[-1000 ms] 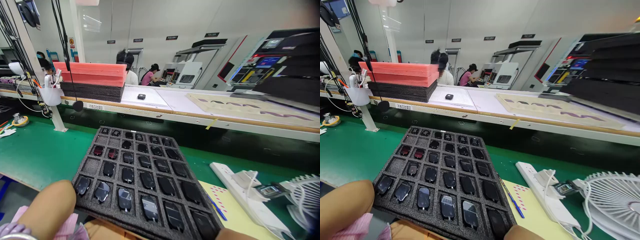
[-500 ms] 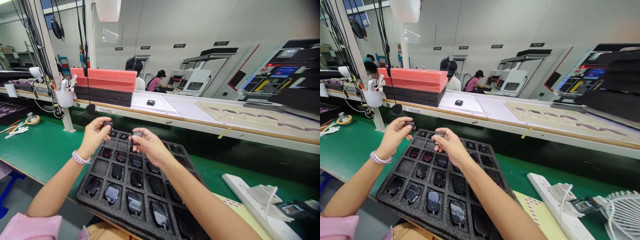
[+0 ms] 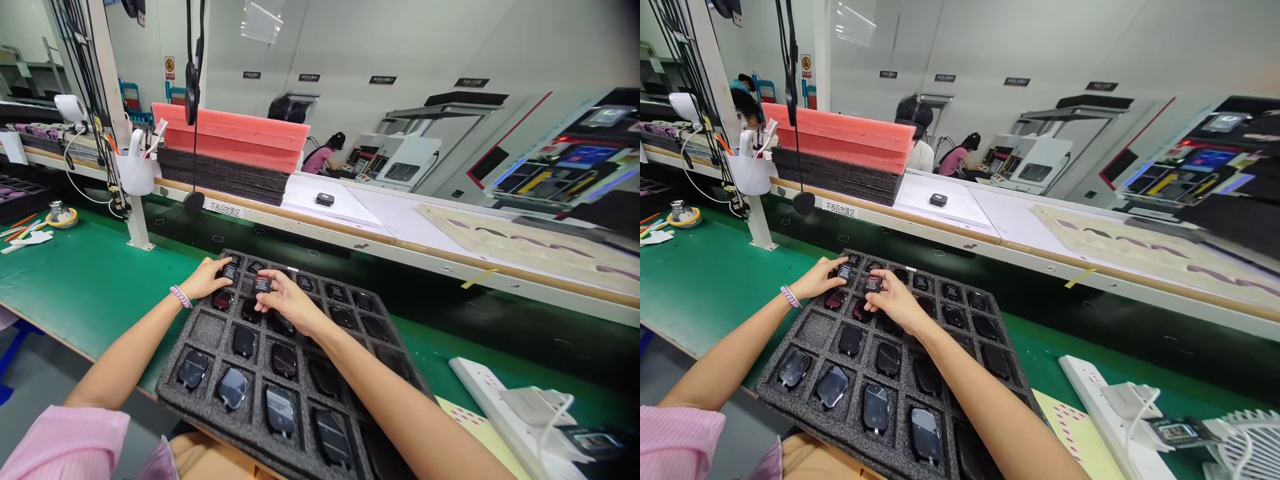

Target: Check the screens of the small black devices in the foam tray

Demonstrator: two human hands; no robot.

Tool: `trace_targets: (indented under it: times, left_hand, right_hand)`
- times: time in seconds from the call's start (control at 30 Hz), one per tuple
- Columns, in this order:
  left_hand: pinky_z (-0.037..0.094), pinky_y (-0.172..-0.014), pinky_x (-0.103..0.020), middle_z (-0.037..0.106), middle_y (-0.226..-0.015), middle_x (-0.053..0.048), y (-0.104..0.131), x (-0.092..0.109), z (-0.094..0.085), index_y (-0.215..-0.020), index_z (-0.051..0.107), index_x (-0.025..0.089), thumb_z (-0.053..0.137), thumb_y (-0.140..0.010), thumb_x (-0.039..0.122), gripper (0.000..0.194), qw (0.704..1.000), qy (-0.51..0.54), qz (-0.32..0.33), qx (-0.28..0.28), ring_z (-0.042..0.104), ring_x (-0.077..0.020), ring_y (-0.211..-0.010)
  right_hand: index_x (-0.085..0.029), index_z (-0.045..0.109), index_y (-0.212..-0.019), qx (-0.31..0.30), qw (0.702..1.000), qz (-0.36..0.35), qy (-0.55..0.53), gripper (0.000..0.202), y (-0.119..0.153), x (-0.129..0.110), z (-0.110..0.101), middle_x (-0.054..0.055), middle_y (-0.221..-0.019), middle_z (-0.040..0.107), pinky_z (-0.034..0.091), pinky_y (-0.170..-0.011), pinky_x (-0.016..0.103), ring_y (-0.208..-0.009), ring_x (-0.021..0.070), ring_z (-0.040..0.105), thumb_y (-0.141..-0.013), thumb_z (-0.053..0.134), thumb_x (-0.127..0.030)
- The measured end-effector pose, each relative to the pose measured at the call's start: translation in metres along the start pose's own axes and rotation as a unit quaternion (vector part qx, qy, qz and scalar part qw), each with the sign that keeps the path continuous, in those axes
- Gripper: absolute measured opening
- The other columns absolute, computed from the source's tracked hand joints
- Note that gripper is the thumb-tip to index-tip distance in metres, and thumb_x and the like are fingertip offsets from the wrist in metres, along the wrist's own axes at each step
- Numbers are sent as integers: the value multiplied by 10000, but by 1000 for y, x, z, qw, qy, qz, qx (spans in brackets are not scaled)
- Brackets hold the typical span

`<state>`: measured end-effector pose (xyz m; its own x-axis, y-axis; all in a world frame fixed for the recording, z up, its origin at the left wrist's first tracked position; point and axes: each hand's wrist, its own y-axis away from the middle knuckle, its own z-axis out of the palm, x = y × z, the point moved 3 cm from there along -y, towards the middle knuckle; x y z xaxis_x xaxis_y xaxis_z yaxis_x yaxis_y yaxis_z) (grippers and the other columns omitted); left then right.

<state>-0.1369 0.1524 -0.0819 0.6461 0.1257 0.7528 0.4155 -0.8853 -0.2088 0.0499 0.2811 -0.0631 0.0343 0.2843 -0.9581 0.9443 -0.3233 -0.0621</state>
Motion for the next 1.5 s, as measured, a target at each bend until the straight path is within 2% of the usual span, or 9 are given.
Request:
trace_targets:
  times: [0.13, 0.33, 0.47, 0.6, 0.8, 1.0, 1.23, 1.33, 1.5]
  left_hand:
    - [354, -1078, -479, 585, -1095, -117, -1, -6, -1, -1393, 553, 198, 677, -836, 394, 603, 996, -88, 7, -34, 451, -310, -1116]
    - [344, -1110, -478, 483, -1310, -166, 0, 4, -6, -1477, 438, 159, 637, -873, 416, 686, 980, -188, -12, -65, 422, -332, -1211]
    - [345, -1109, -459, 473, -1346, -167, -7, 39, -6, -1515, 373, 170, 597, -912, 409, 687, 969, -237, 9, -64, 415, -327, -1220]
    - [356, -1093, -411, 600, -1190, -123, -29, 88, 21, -1257, 662, 195, 539, -956, 355, 363, 957, -271, 53, -91, 479, -295, -1164]
    - [431, -1021, -452, 606, -1175, -242, -48, 126, 87, -952, 741, 65, 707, -854, 336, 291, 946, -306, 13, -110, 491, -387, -1211]
    - [476, -979, -392, 663, -1064, -166, -42, 132, 93, -932, 684, 110, 774, -765, 181, 203, 972, -212, -29, -94, 592, -327, -1137]
    - [452, -545, -209, 656, -890, -49, -26, 142, 72, -1121, 541, 137, 550, -949, 259, 211, 989, 81, -74, -104, 588, -97, -579]
    - [374, -479, -180, 604, -828, -17, -13, 139, 79, -1107, 516, 133, 568, -935, 253, 216, 976, 175, -91, -93, 501, -58, -516]
    - [425, -598, -193, 594, -914, -26, 3, 128, 89, -1094, 521, 129, 625, -856, 146, 261, 971, 220, -90, -30, 539, -78, -676]
  right_hand:
    - [-173, 597, -1221, 54, 958, -44, 280, 450, -20, 7, -1, 102, -1149, 519, 515, -954, 431, -1031, 262, 609, -791, 712, -233]
    - [-211, 624, -1298, 83, 928, -11, 363, 537, -34, 7, -4, 157, -1363, 397, 360, -1048, 626, -1307, 408, 411, -794, 785, -303]
    - [-209, 488, -1449, 119, 904, -21, 410, 583, -20, -14, -38, 173, -1461, 322, 397, -1039, 560, -1311, 365, 431, -911, 680, -324]
    - [-220, 586, -1348, 108, 843, 45, 525, 335, 3, -29, -74, 128, -1338, 494, 452, -982, 435, -1076, 261, 612, -1018, 555, -269]
    - [-95, 715, -822, 104, 800, 134, 576, 232, 34, -7, -78, 219, -1052, 632, 340, -991, 569, -1072, 413, 595, -959, 677, -278]
    - [-170, 577, -788, 152, 873, 123, 446, 184, 38, 15, -77, 115, -952, 640, 432, -820, 393, -1001, 339, 612, -866, 713, -266]
    - [-212, 465, -975, 151, 982, 37, 111, 299, 45, 4, -78, 35, -818, 626, 453, -595, 297, -652, 201, 616, -916, 492, -503]
    - [-204, 529, -1077, 116, 993, 16, -28, 516, 54, 0, -70, 47, -861, 637, 478, -567, 306, -613, 181, 599, -822, 588, -649]
    - [-212, 643, -1137, 67, 940, 54, -331, 532, 67, 10, -54, 41, -925, 670, 525, -645, 293, -714, 182, 648, -686, 891, -349]
